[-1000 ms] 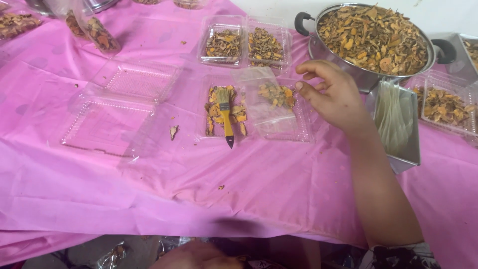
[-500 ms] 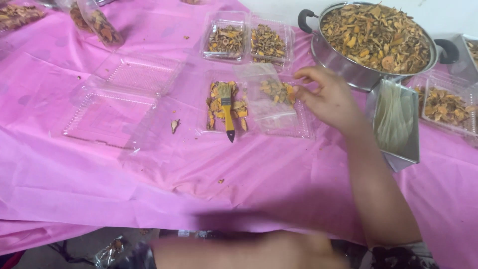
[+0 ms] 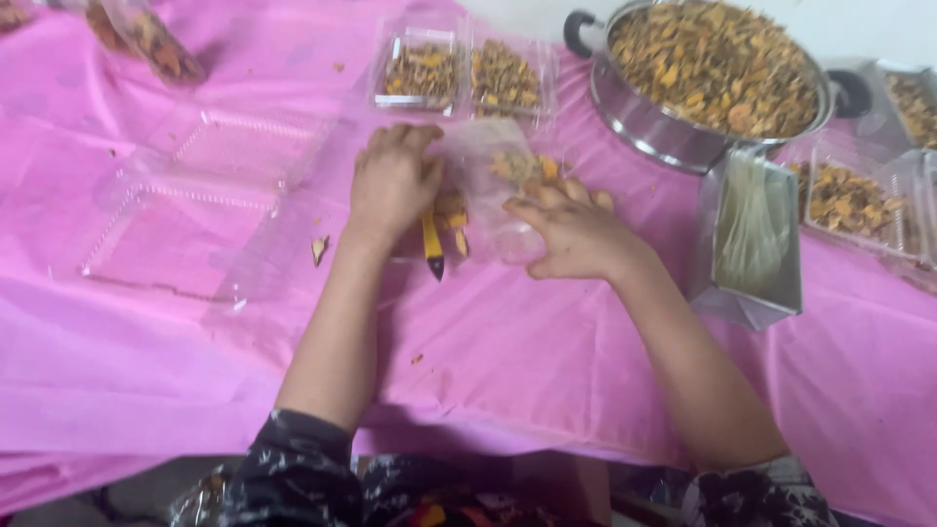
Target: Sorting and packaging dried tea leaves into small plastic containers and bags on a table.
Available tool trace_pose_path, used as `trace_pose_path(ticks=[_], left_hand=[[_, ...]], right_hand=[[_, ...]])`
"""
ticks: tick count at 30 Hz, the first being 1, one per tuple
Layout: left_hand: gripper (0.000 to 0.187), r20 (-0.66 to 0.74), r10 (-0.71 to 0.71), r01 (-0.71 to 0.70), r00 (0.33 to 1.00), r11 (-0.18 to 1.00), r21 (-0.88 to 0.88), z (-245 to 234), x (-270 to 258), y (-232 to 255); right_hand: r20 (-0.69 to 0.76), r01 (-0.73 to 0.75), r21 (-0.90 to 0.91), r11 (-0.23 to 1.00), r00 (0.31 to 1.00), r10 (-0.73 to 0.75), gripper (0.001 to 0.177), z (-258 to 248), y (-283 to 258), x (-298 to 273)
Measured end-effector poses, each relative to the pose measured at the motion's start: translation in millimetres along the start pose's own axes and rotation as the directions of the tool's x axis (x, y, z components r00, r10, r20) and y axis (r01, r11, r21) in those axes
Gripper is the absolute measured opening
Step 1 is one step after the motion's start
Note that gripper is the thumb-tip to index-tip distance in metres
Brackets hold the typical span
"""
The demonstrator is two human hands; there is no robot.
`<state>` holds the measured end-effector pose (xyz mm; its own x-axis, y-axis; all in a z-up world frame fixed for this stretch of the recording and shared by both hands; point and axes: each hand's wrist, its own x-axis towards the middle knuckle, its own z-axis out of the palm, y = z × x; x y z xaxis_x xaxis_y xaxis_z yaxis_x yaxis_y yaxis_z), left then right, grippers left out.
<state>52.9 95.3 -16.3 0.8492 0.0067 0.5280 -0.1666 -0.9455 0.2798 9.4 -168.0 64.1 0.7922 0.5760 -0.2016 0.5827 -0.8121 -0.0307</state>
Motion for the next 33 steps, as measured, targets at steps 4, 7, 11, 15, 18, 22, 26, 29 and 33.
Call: trace_pose_path(ticks=[4,7,11,15,18,22,26,29,33], left_hand=[[0.028,-0.093,0.018,-0.022,0.995,0.999,-0.042,3,-4,-8],[0.025,-0.110,0.047,-0.055,0.993,0.996,-0.069,0,-4,-3],[0.023,-0.215,0.156,-0.192,0.964,0.969,-0.156,-15,-11,19],[0.016,-0.408,0.208,-0.333,0.889,0.905,-0.263,-31,-17,48],[0.016,-0.498,0.187,-0.397,0.847,0.845,-0.357,-21,-28,84],[0.062,-0.373,0.093,-0.334,0.923,0.673,-0.660,-24,-43,122],[0.044,-0.434,0.091,-0.382,0.896,0.654,-0.653,-30,-43,114],[0.029,-0.491,0.031,-0.405,0.871,0.613,-0.679,-36,-41,107],[0.012,-0.583,0.051,-0.431,0.811,0.726,-0.536,-49,-36,91]], right_hand=[[-0.060,0.073,-0.097,0.993,0.995,-0.079,0.060,36,7,18],[-0.164,0.137,-0.075,0.988,0.975,-0.148,0.048,29,8,13],[-0.198,0.204,0.044,0.978,0.961,-0.191,0.036,21,24,10],[-0.776,0.217,-0.067,0.974,0.602,-0.188,0.008,33,55,32],[-0.938,0.305,0.117,0.945,0.346,0.005,0.009,19,52,23],[-0.872,0.578,0.474,0.664,0.416,0.260,0.010,9,14,5],[-0.818,0.734,0.572,0.366,0.477,0.321,0.017,14,-12,0],[-0.816,0.783,0.573,0.240,0.522,0.248,0.023,8,-18,-6],[-0.850,0.633,0.446,0.633,0.521,0.078,0.025,2,2,-9]])
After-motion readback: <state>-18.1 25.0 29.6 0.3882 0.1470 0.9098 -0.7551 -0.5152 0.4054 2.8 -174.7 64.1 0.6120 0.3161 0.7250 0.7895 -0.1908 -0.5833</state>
